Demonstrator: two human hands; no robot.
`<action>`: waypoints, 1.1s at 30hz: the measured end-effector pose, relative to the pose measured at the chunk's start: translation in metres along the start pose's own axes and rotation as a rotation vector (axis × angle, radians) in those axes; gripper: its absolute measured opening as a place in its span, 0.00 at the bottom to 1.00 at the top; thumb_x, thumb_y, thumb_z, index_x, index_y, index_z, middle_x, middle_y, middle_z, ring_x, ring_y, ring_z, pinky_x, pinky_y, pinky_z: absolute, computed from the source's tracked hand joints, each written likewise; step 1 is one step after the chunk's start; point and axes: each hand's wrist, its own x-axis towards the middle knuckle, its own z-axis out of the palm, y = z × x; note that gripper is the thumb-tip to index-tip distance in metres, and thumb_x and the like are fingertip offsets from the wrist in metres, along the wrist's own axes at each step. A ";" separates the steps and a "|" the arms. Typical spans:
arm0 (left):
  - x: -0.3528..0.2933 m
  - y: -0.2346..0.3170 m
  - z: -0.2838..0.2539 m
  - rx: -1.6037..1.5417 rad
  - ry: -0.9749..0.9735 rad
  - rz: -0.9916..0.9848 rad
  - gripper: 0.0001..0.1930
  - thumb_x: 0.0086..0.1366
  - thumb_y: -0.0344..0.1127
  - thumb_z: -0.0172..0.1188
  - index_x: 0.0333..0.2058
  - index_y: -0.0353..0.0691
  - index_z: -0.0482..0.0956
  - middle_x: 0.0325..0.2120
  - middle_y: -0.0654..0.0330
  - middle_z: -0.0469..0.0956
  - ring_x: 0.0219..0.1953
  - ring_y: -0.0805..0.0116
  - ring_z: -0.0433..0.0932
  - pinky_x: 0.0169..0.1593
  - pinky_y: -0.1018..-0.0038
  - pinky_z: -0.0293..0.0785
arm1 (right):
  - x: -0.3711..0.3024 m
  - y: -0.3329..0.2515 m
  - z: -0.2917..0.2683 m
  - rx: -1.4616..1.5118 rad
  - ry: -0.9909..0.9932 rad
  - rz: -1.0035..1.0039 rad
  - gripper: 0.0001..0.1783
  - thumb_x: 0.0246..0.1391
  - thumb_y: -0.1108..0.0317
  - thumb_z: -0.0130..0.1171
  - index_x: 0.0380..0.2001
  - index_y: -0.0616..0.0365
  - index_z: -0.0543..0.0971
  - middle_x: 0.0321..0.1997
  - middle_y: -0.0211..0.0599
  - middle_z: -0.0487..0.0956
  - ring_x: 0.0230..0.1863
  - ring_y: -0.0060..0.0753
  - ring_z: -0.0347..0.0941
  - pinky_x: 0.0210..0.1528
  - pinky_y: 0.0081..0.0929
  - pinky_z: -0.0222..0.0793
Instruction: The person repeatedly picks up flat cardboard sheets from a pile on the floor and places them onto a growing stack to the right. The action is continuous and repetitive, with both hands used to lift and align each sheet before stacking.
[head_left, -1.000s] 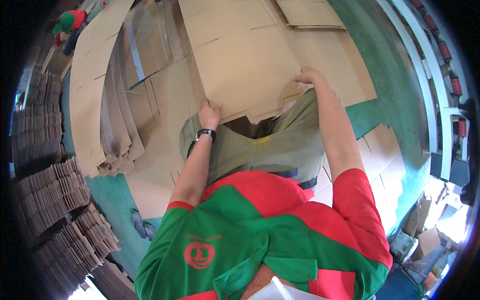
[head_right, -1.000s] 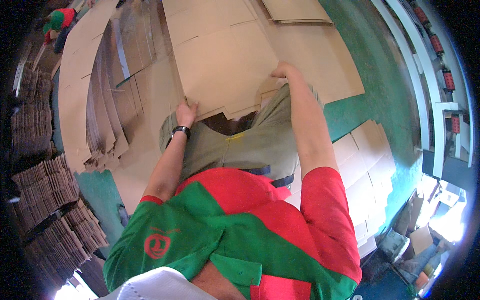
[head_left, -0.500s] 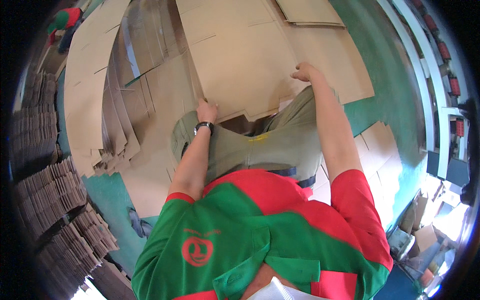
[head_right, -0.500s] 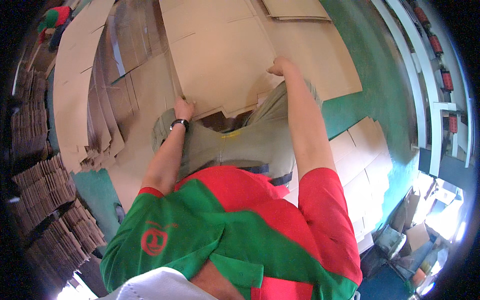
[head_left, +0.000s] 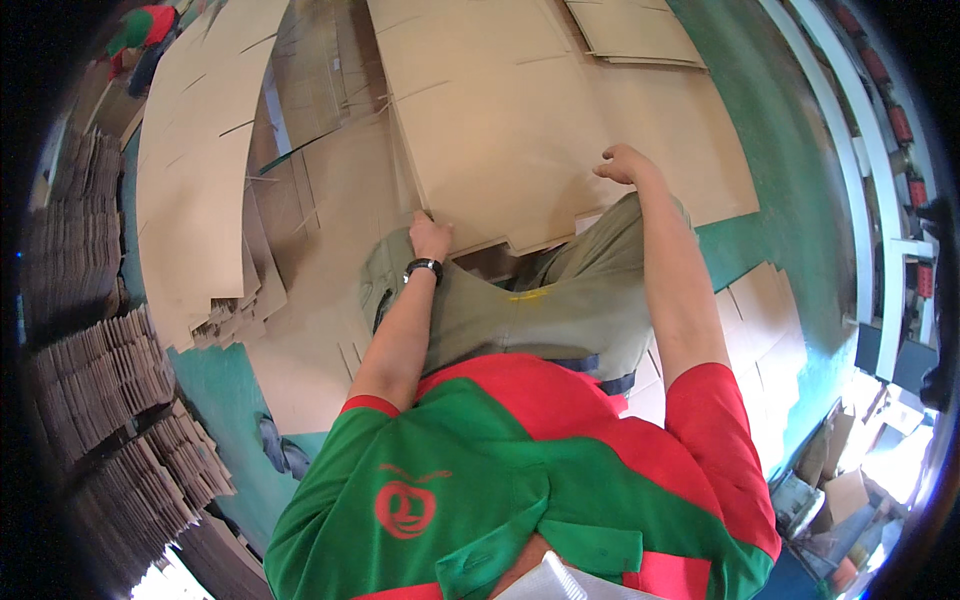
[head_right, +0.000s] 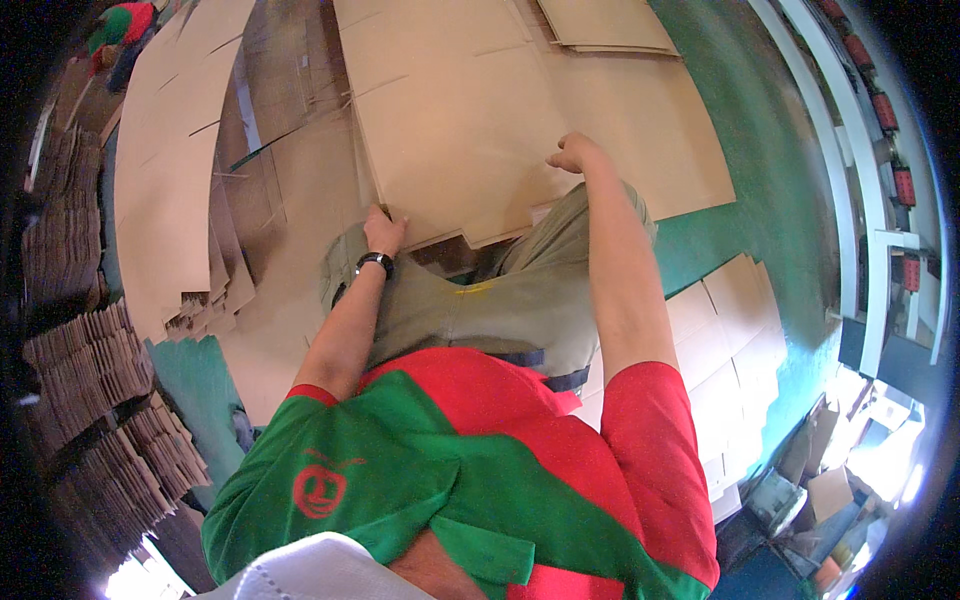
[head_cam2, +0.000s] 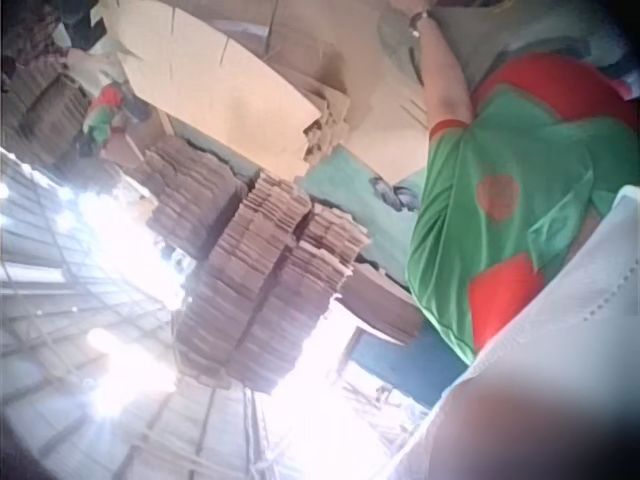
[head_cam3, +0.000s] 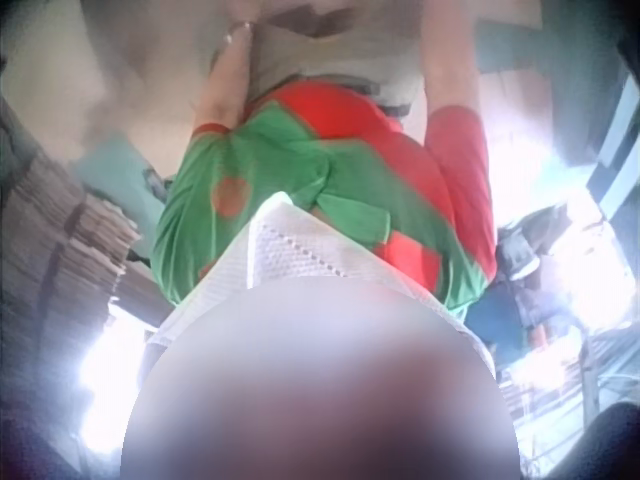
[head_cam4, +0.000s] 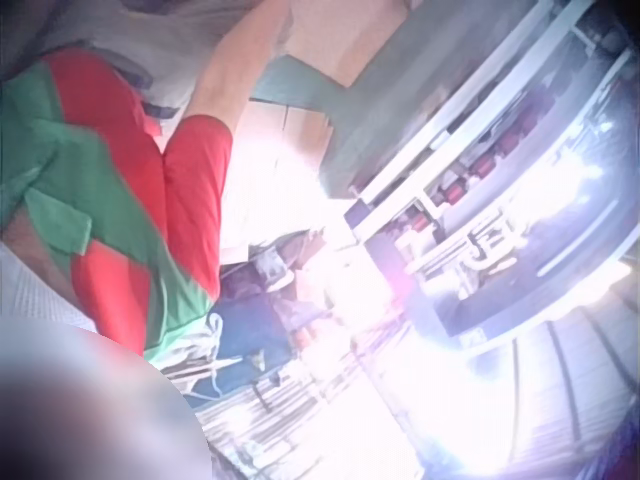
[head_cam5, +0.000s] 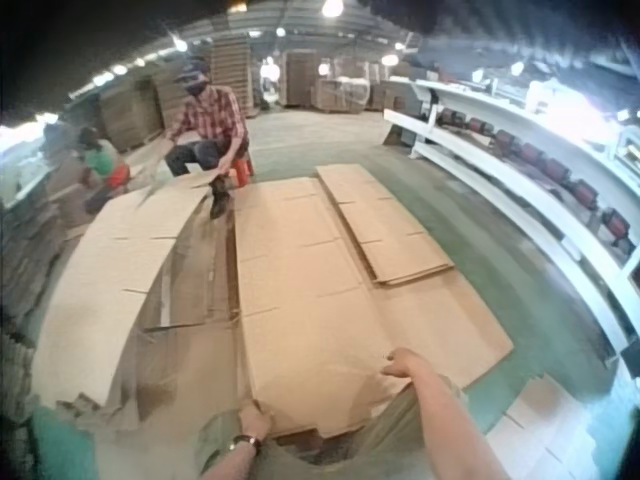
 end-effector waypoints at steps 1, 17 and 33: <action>0.001 -0.001 -0.004 -0.010 -0.032 -0.010 0.29 0.52 0.36 0.71 0.47 0.26 0.66 0.44 0.38 0.76 0.46 0.41 0.77 0.50 0.55 0.74 | 0.000 -0.001 -0.001 -0.004 0.006 0.008 0.37 0.50 0.53 0.65 0.59 0.63 0.71 0.60 0.50 0.73 0.60 0.48 0.70 0.62 0.38 0.66; -0.003 -0.273 -0.252 -1.754 0.718 -0.321 0.31 0.70 0.56 0.45 0.62 0.42 0.58 0.60 0.50 0.60 0.58 0.50 0.67 0.59 0.51 0.70 | 0.021 0.013 0.008 -0.029 0.086 -0.169 0.33 0.48 0.56 0.65 0.55 0.65 0.75 0.53 0.56 0.77 0.54 0.48 0.75 0.56 0.38 0.70; -0.073 -0.085 -0.176 -1.671 0.251 -0.298 0.07 0.64 0.29 0.61 0.38 0.37 0.73 0.34 0.59 0.80 0.38 0.66 0.81 0.41 0.69 0.81 | -0.100 -0.193 0.109 0.981 -0.356 -0.552 0.33 0.61 0.52 0.57 0.62 0.62 0.66 0.55 0.47 0.76 0.48 0.34 0.76 0.48 0.31 0.73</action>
